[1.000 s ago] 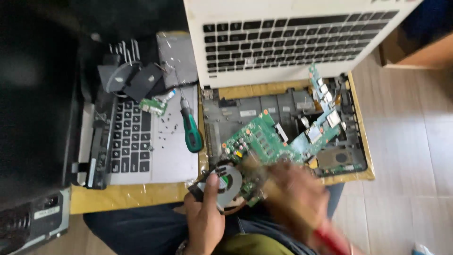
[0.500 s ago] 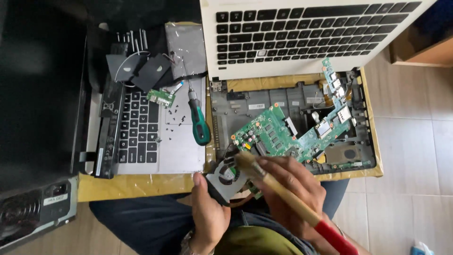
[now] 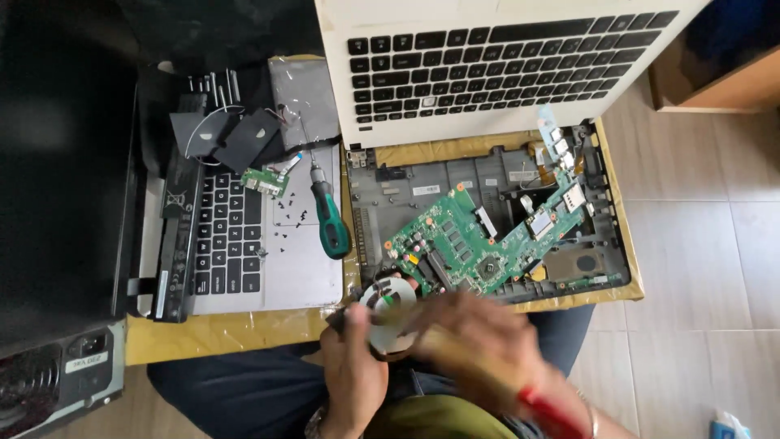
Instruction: Dusting a laptop motherboard and internal components using a paintbrush during a repair process.
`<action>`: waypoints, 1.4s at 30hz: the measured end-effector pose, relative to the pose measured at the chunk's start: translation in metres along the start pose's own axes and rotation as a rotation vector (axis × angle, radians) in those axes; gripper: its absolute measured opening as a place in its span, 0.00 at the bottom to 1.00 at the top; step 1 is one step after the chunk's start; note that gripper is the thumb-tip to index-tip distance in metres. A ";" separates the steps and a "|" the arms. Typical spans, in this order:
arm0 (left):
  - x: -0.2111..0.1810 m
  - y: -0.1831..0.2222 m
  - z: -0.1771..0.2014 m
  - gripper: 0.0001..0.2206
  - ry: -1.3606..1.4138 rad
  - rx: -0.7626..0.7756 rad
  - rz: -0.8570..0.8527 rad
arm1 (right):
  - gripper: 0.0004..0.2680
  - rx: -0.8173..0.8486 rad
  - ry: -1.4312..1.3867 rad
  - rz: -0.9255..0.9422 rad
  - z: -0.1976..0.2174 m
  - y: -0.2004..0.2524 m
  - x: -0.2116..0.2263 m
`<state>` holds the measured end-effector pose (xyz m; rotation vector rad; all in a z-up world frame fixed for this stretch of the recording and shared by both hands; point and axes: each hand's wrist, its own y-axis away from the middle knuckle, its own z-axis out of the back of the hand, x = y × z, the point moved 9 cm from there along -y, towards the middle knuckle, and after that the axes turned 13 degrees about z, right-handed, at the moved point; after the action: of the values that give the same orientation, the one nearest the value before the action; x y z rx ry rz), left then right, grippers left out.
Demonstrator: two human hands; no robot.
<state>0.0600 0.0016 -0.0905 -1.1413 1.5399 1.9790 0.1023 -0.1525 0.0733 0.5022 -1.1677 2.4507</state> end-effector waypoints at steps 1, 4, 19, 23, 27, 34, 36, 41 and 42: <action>0.005 0.004 0.000 0.17 0.248 0.011 0.128 | 0.03 -0.048 0.308 -0.145 0.015 0.005 -0.014; -0.030 0.017 -0.010 0.14 0.222 0.170 -0.047 | 0.10 -0.129 0.203 -0.243 0.032 0.014 -0.016; 0.031 0.007 0.004 0.17 -0.349 -0.122 -0.416 | 0.09 0.053 -0.135 0.076 -0.006 0.004 0.026; -0.015 0.029 -0.011 0.32 0.162 0.215 -0.382 | 0.12 -0.169 0.280 -0.235 0.031 0.001 0.000; 0.019 0.014 -0.007 0.27 0.281 0.208 -0.215 | 0.07 -0.017 -0.038 0.104 0.006 -0.014 0.038; -0.049 0.047 -0.015 0.10 0.306 0.183 -0.259 | 0.09 -0.231 0.284 -0.450 0.053 0.030 -0.035; -0.064 0.049 -0.015 0.08 0.270 0.192 -0.333 | 0.08 -0.153 0.154 -0.352 0.050 0.013 -0.026; -0.093 0.065 -0.019 0.08 0.085 0.213 -0.465 | 0.06 -0.062 0.471 -0.292 0.062 0.043 -0.056; -0.093 0.067 -0.019 0.09 0.081 0.203 -0.438 | 0.08 -0.129 0.454 -0.283 0.065 0.038 -0.052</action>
<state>0.0737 -0.0213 0.0226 -1.3474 1.3479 1.4733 0.1392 -0.2361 0.0625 0.0571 -0.9771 2.0819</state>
